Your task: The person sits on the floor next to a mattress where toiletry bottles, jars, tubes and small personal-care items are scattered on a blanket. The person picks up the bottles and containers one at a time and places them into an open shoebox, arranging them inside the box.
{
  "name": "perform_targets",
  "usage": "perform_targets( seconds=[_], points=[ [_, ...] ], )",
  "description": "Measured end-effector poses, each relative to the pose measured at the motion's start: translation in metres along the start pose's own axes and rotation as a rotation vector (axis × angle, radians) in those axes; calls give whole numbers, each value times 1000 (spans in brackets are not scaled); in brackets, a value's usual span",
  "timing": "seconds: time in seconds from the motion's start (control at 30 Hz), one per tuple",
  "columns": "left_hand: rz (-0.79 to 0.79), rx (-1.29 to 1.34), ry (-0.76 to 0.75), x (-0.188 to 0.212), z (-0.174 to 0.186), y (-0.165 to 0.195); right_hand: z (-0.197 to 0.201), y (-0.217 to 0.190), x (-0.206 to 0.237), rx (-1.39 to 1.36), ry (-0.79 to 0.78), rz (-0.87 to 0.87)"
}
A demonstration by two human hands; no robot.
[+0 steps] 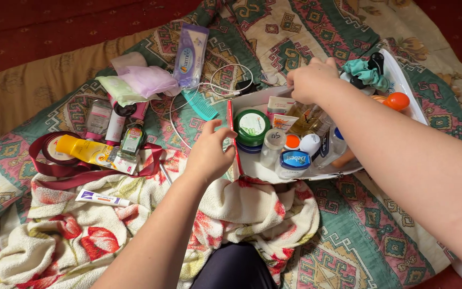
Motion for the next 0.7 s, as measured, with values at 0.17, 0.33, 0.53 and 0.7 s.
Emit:
perform_targets(
  seconds=[0.17, 0.33, 0.53, 0.7],
  points=[
    [105, -56, -16, 3, 8, -12, -1, 2, 1, -42, 207, 38],
    [194, -99, 156, 11, 9, -49, 0, 1, -2, 66, 158, -12],
    [687, -145, 388, 20, 31, -157, 23, -45, 28, -162, 480, 166],
    [522, -489, 523, 8, 64, -214, 39, -112, 95, -518, 520, 353]
  ],
)
Point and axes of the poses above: each hand's wrist, its own x-axis away from the middle knuckle, its own z-axis out of the back of the hand, y = z × x, the point moved 4 cm from there along -x, towards the middle knuckle, and after that the axes turned 12 degrees about y, right-handed, at the moved point
